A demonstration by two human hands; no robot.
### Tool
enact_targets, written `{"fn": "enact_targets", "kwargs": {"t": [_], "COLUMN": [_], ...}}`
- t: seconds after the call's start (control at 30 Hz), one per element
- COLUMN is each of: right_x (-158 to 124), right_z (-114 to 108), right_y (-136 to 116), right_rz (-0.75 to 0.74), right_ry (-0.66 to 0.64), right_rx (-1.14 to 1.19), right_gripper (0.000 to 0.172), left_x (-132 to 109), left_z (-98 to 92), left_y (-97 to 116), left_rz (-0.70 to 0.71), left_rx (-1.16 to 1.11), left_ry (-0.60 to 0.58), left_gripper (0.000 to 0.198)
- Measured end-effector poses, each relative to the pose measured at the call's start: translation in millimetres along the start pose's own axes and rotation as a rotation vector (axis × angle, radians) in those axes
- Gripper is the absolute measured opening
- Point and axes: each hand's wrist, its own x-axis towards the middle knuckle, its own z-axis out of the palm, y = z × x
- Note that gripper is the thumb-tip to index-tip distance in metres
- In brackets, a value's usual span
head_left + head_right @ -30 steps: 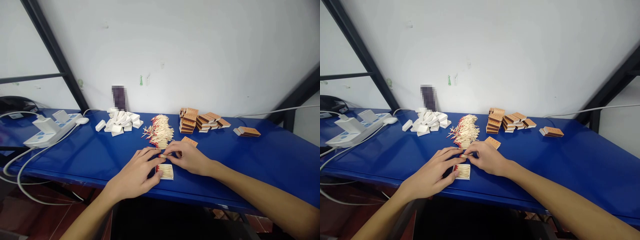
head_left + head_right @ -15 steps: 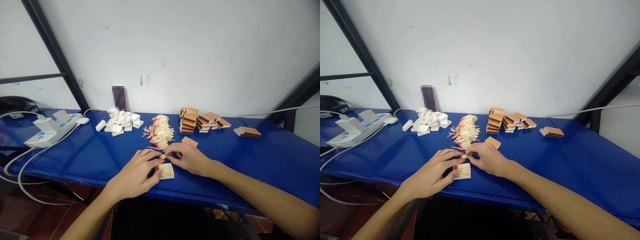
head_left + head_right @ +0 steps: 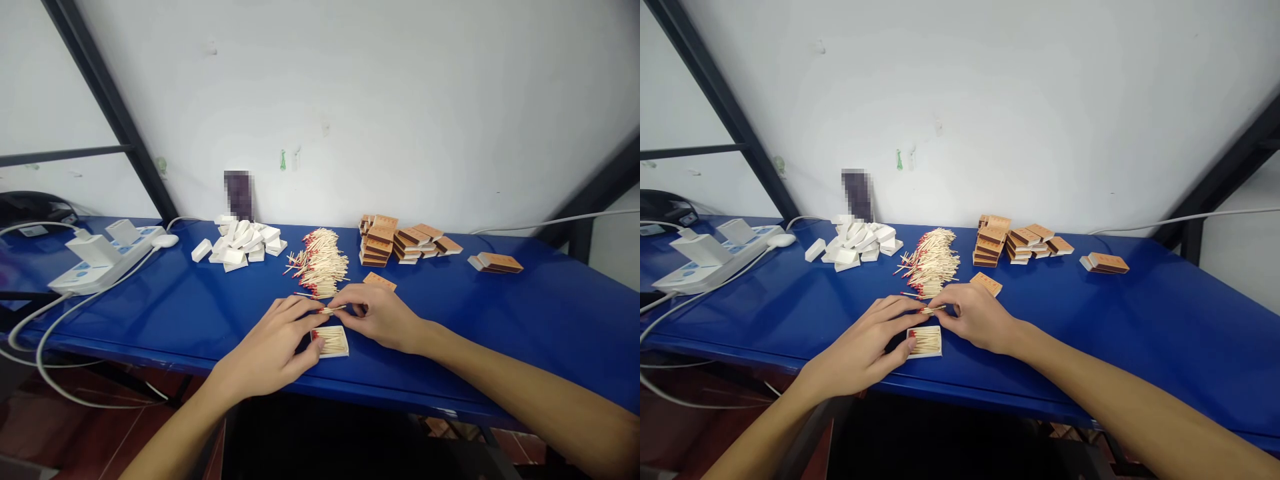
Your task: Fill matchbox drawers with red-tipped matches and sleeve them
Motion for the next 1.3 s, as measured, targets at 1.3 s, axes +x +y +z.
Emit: {"fn": "enact_targets", "kwargs": {"t": [1.3], "right_x": [-6.5], "right_z": [-9.7], "right_y": [-25.9], "right_rz": [0.039], "right_ry": [-0.089], "right_rx": [0.118], "right_gripper": [0.014], "left_x": [0.4], "left_z": [-1.9], "left_y": [3.5], "left_rz": [-0.012], "left_rx": [-0.058], "left_ry": [0.135], "left_gripper": [0.019]}}
